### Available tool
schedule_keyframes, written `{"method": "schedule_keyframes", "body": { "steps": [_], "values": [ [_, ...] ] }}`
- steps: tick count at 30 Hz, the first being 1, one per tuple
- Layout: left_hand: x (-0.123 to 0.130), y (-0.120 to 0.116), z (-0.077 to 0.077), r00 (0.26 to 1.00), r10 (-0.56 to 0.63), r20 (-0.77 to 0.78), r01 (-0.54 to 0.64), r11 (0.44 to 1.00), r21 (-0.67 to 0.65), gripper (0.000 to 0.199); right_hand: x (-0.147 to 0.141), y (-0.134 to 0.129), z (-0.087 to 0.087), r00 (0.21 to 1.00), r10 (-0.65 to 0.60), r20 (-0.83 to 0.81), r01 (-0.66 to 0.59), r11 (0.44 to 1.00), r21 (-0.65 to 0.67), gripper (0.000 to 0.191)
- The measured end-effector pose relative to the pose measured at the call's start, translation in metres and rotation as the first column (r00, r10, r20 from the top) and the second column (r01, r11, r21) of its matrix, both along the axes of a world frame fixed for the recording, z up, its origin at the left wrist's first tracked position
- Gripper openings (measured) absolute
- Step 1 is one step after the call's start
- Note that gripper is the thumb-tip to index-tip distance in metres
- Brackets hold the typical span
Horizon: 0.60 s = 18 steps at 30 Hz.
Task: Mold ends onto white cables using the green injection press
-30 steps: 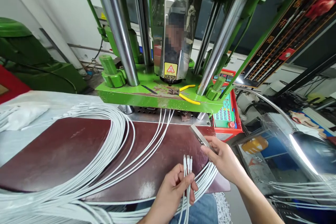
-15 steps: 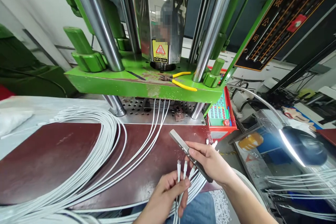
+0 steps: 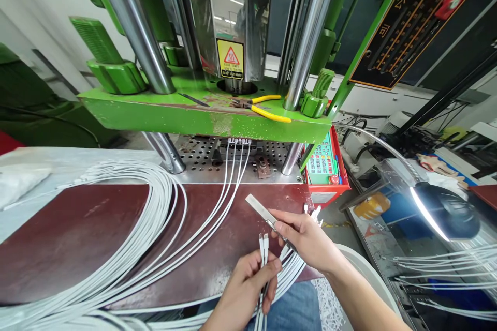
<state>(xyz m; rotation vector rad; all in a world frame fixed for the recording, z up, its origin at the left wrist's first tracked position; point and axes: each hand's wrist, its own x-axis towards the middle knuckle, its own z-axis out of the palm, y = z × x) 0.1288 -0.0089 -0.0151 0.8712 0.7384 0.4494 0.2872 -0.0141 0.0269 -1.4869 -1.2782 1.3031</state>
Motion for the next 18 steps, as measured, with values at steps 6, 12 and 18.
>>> {"method": "schedule_keyframes", "body": {
  "steps": [6,12,18],
  "values": [
    [0.0,-0.002,0.002,0.997,0.008,0.072,-0.007,1.0,-0.014,0.034,0.005,-0.003,0.003,0.999,0.033,-0.027,-0.033,0.999,-0.009,0.04],
    [-0.003,-0.001,-0.006,0.99,0.049,0.133,-0.04,0.997,-0.069,0.034,0.01,-0.004,0.004,0.998,0.018,-0.06,-0.019,1.0,-0.02,0.038],
    [-0.004,-0.002,0.0,0.995,0.079,0.066,-0.07,0.99,-0.123,0.033,0.008,-0.003,0.005,0.994,0.052,-0.092,-0.053,0.999,-0.002,0.038]
  ]
}}
